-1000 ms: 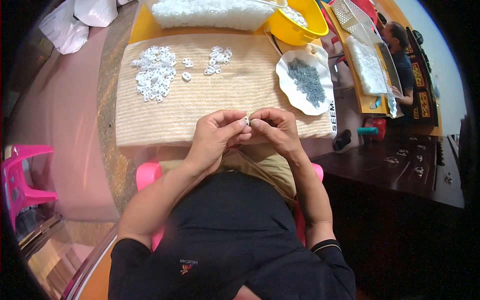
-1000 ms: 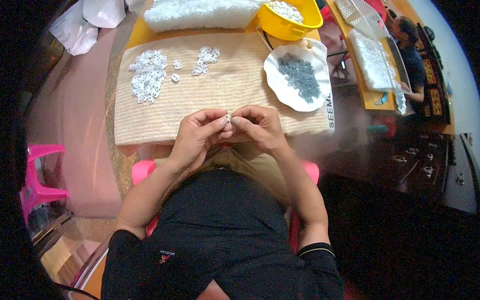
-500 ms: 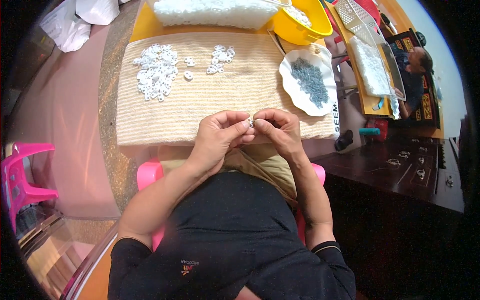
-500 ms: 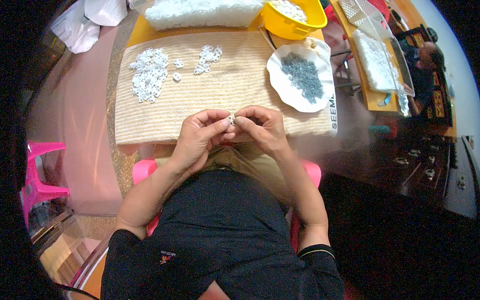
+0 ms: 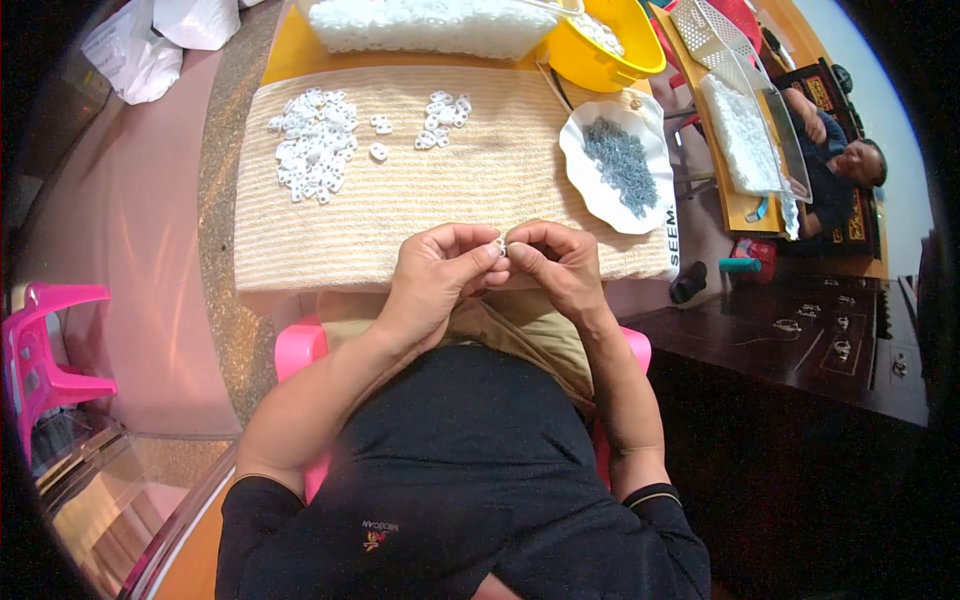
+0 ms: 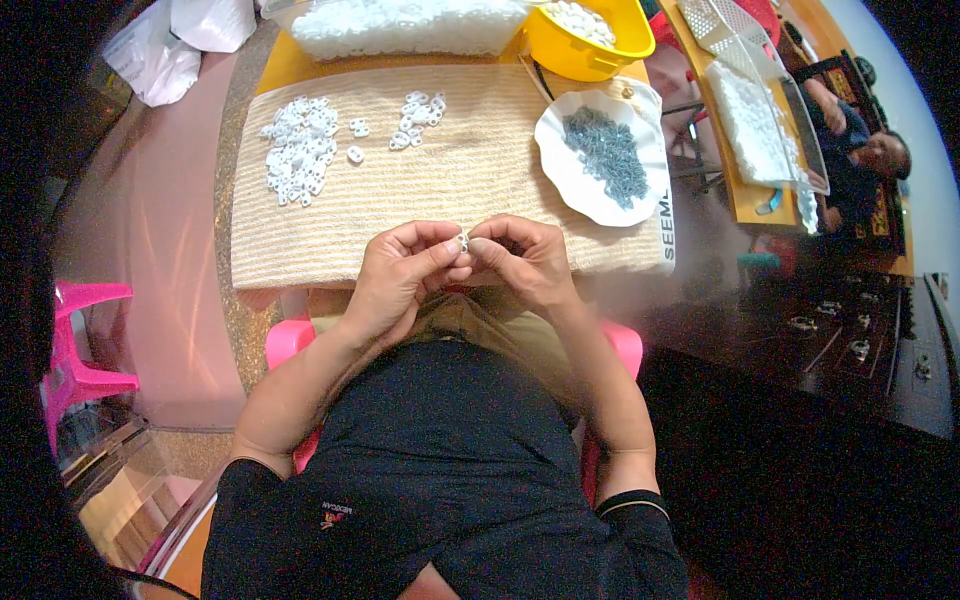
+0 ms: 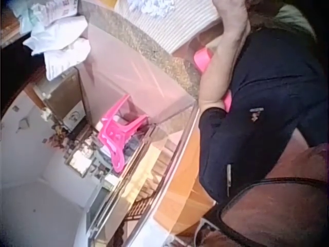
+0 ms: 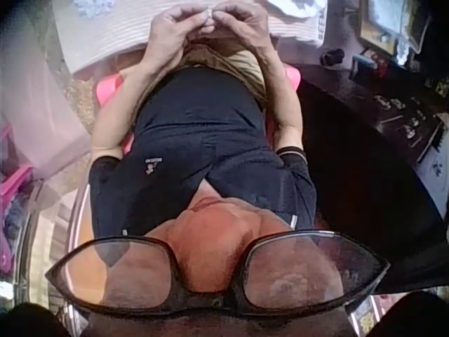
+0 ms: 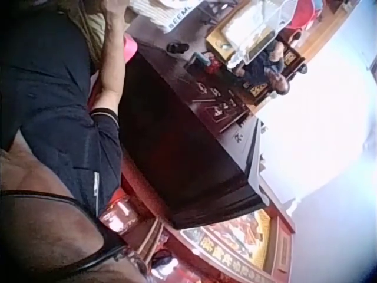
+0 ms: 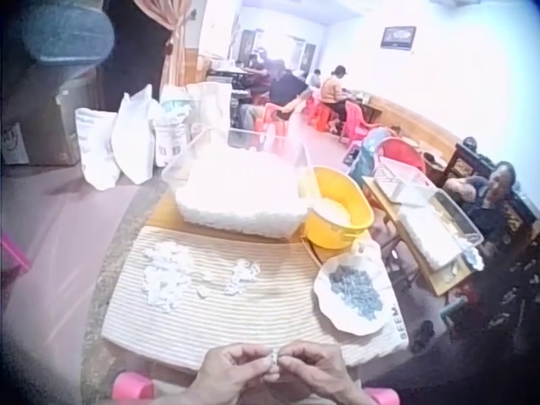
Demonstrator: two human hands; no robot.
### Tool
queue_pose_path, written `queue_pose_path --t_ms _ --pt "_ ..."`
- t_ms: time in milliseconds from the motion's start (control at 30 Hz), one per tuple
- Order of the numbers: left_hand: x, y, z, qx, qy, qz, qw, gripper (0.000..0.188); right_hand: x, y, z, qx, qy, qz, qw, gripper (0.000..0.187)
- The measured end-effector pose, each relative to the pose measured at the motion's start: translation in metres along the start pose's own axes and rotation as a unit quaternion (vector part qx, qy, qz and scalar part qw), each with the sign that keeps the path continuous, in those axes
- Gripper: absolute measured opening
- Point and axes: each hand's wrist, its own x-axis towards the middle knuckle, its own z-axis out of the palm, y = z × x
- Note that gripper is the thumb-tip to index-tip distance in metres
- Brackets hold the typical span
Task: The recorder is assembling small white plastic components by manually inserting small blue pins into them.
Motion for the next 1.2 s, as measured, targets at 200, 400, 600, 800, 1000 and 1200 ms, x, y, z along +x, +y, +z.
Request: queue_pose_path --t_ms 200,400,600,800,1000,1200 --pt "-0.001 0.0 0.001 0.017 0.004 0.002 1.0 0.013 0.002 0.003 -0.003 -0.064 -0.01 -0.038 0.997 0.01" --pt "-0.001 -0.004 0.0 0.031 0.008 0.023 0.999 0.014 0.002 0.0 0.0 -0.11 -0.007 -0.035 0.993 0.01" --pt "0.0 -0.005 0.001 0.027 0.009 0.027 0.999 0.014 0.001 0.0 -0.001 -0.063 -0.008 -0.017 0.998 0.011" --pt "-0.002 -0.004 0.003 0.021 -0.01 0.018 1.0 0.014 0.001 0.001 -0.01 -0.134 -0.034 -0.056 0.989 0.012" --pt "-0.001 -0.006 0.001 0.007 -0.015 0.018 1.0 0.014 -0.001 0.001 -0.006 -0.108 -0.028 -0.037 0.993 0.013" --pt "-0.001 -0.007 0.001 0.013 -0.015 0.025 0.999 0.015 -0.001 -0.001 -0.002 -0.13 -0.022 -0.03 0.991 0.016"
